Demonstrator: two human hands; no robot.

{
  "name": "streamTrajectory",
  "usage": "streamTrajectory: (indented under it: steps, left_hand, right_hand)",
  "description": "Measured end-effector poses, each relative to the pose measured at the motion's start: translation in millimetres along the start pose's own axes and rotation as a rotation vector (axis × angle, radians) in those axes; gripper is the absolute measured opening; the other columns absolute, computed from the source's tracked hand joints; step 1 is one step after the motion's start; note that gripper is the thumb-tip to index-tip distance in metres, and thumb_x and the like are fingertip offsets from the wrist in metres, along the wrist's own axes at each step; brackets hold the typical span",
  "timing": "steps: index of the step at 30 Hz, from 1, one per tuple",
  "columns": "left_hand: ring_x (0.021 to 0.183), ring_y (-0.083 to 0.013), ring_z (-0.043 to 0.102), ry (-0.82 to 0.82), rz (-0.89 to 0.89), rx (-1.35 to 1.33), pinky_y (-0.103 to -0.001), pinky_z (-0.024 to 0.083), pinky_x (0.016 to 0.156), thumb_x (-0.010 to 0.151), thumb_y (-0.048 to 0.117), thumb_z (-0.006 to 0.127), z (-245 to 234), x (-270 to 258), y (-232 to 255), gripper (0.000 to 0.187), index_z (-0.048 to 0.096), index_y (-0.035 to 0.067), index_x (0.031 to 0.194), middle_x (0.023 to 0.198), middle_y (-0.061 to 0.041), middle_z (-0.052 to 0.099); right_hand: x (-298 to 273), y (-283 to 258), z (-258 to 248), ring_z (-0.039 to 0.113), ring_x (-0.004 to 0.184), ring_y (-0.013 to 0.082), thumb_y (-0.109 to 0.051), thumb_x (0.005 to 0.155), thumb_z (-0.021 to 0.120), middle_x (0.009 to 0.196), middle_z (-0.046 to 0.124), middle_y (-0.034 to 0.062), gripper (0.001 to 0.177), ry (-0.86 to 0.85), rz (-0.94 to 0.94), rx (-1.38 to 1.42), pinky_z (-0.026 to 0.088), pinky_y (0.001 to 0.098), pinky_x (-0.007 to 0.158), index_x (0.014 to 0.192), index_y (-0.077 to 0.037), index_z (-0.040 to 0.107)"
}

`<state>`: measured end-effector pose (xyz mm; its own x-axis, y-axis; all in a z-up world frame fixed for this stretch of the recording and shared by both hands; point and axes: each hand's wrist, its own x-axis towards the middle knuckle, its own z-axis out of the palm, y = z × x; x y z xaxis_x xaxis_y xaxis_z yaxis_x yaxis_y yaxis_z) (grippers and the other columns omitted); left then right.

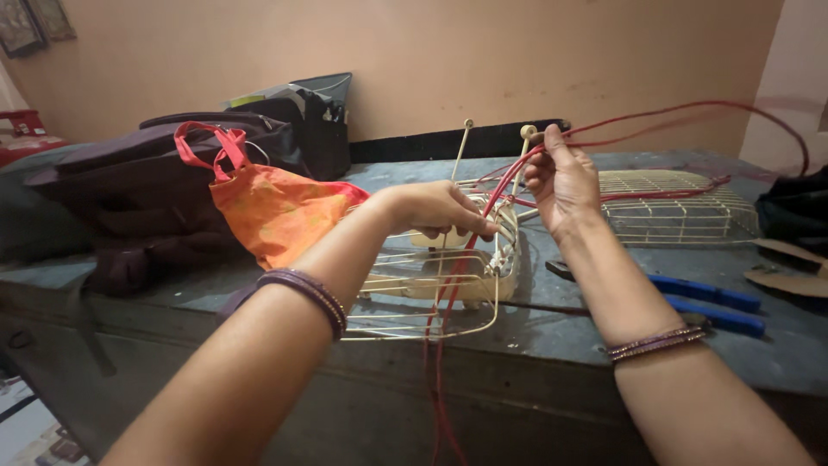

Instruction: The person assembles an electric fan by threading red wires through the frame, attaching the motor housing, and fitting the wire cage. The person uses pliers to cut a wire and secures the components together.

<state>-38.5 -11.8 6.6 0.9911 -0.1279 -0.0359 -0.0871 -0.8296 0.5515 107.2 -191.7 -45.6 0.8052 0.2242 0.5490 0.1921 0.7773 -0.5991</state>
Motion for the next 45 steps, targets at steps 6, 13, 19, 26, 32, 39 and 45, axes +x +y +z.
streamTrajectory:
  steps: [6,13,19,26,32,39,45]
  left_hand:
    - [0.059,-0.0099,0.064,0.156,-0.003,-0.230,-0.028,0.055,0.057,0.082,0.036,0.080,-4,29,-12,0.031,0.082,0.007,0.091,0.073,-0.001,0.072]
    - [0.055,-0.0126,0.068,0.666,0.073,-0.254,-0.028,0.058,0.056,0.086,0.031,0.077,-28,62,-2,0.028,0.082,0.003,0.084,0.065,-0.006,0.072]
    - [0.058,-0.0137,0.070,0.597,0.260,-0.435,-0.030,0.062,0.055,0.083,0.041,0.076,-27,80,18,0.043,0.081,-0.002,0.090,0.068,-0.007,0.074]
    - [0.050,-0.0116,0.041,0.327,-0.033,-0.026,-0.030,0.026,0.044,0.075,0.070,0.074,-23,22,9,0.062,0.081,0.010,0.088,0.060,-0.001,0.043]
    - [0.049,-0.0085,0.037,-0.032,-0.089,0.053,-0.028,0.028,0.043,0.075,0.059,0.078,-3,-3,4,0.046,0.081,0.013,0.083,0.060,0.005,0.043]
    - [0.050,-0.0105,0.055,0.194,0.024,-0.129,-0.027,0.042,0.045,0.086,0.037,0.078,-8,28,3,0.031,0.082,0.006,0.085,0.061,-0.002,0.064]
    - [0.056,-0.0130,0.071,0.608,0.070,-0.141,-0.028,0.060,0.056,0.086,0.032,0.076,-30,52,17,0.029,0.083,0.004,0.088,0.070,-0.008,0.076]
  right_hand:
    - [-18,-7,18,0.060,0.058,0.0081,-0.036,0.097,0.069,0.073,0.066,-0.0009,0.027,-0.141,0.186,-0.209,0.048,0.0203,0.049,0.098,-0.009,0.070]
    - [-46,-7,46,0.044,0.049,0.0047,-0.039,0.094,0.068,0.064,0.055,-0.0037,0.032,-0.568,0.488,-0.551,0.028,0.0222,0.039,0.099,-0.008,0.075]
    - [-41,2,39,0.047,0.050,0.0047,-0.034,0.095,0.069,0.069,0.064,-0.0020,0.027,-0.536,0.420,-0.563,0.030,0.0217,0.042,0.100,-0.008,0.075]
    - [-14,5,18,0.057,0.051,0.0065,-0.033,0.101,0.066,0.070,0.064,-0.0030,0.026,-0.148,0.115,-0.349,0.040,0.0212,0.043,0.089,-0.010,0.068]
    - [-8,0,9,0.062,0.057,0.0088,-0.032,0.101,0.068,0.071,0.064,-0.0012,0.024,-0.017,-0.090,-0.108,0.044,0.0219,0.047,0.098,-0.008,0.072]
    - [-22,-11,28,0.057,0.054,0.0061,-0.035,0.096,0.067,0.070,0.065,-0.0032,0.023,-0.117,0.161,-0.215,0.039,0.0194,0.044,0.099,-0.013,0.071]
    - [-45,-8,45,0.046,0.048,0.0053,-0.032,0.093,0.070,0.062,0.056,-0.0035,0.027,-0.509,0.466,-0.521,0.035,0.0228,0.041,0.099,-0.007,0.075]
